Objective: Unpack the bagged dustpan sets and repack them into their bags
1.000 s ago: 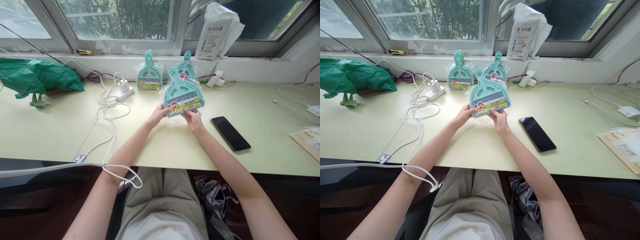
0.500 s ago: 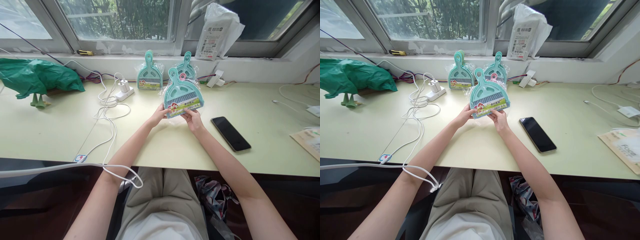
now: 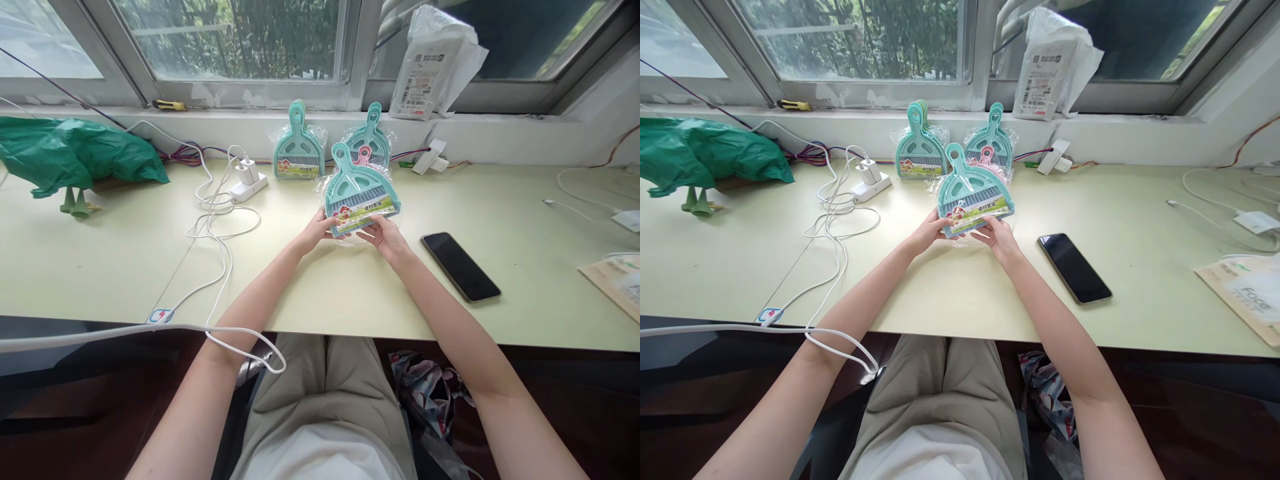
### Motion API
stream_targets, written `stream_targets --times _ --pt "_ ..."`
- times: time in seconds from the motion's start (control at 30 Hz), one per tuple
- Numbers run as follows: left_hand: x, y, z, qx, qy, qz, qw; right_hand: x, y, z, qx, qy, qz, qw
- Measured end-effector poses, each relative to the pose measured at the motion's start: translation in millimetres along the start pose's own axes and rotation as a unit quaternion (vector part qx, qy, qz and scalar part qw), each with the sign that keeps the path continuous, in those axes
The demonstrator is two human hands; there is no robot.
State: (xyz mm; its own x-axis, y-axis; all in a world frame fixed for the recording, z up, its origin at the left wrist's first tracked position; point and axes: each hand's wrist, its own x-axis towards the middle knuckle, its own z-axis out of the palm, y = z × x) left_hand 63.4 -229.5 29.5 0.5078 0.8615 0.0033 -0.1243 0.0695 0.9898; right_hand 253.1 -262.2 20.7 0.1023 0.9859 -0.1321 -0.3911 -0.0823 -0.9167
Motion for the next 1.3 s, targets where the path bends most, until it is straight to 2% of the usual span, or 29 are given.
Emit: stream_targets --times 0.13,0.23,0.3,0.37,0.43,0.53,0.6,0.67,0.73,0.83,0.97,1.17,1.3 --pt "1.1 1.5 -2.1 -0.022 0.019 -0.007 1.0 0.8 -12.3 -6.3 -0.08 -0.018 0.049 0.995" --pt "2.8 3.1 -6.4 -0.053 0.041 -0.004 0.998 1.7 -18.0 -11.3 -0.142 -0.009 0.054 0.988" --pt "4.5 3.8 -11.5 -0.067 0.07 -0.004 0.995 3.0 -19.0 -14.9 -0.19 0.014 0.025 0.981" --pt "6.0 4.2 -18.4 -0.073 0.098 -0.008 0.993 4.9 -18.3 -18.7 -0.257 0.057 -0.048 0.964" --pt "7.2 4.2 -25.9 -0.079 0.11 -0.017 0.991 6.5 -16.9 -22.5 -0.349 0.108 -0.164 0.916" --pt "7.8 4.1 -35.0 -0.09 0.102 -0.028 0.99 8.3 -13.9 -27.1 -0.5 0.143 -0.329 0.789" --pt "7.4 4.1 -38.1 -0.091 0.098 -0.033 0.99 10.0 -10.7 -28.7 -0.567 0.123 -0.381 0.72" --pt "6.7 4.1 -38.6 -0.085 0.095 -0.038 0.991 12.8 -6.8 -29.2 -0.594 0.093 -0.396 0.694" --pt "5.9 3.8 -37.8 -0.076 0.087 -0.044 0.992 16.0 -3.7 -29.1 -0.588 0.069 -0.4 0.699" --pt "4.9 2.8 -36.5 -0.065 0.07 -0.054 0.994 19.3 -3.5 -29.9 -0.539 0.053 -0.406 0.736" --pt "4.4 1.4 -37.4 -0.05 0.043 -0.058 0.996 19.7 -9.1 -32.8 -0.466 0.086 -0.424 0.772" --pt "4.0 2.5 -39.2 -0.041 0.013 -0.049 0.998 15.8 -10.7 -30.3 -0.444 0.101 -0.431 0.779" --pt "3.1 3.3 -39.9 -0.03 -0.013 -0.061 0.998 13.0 -7.9 -27.2 -0.441 0.136 -0.425 0.779"
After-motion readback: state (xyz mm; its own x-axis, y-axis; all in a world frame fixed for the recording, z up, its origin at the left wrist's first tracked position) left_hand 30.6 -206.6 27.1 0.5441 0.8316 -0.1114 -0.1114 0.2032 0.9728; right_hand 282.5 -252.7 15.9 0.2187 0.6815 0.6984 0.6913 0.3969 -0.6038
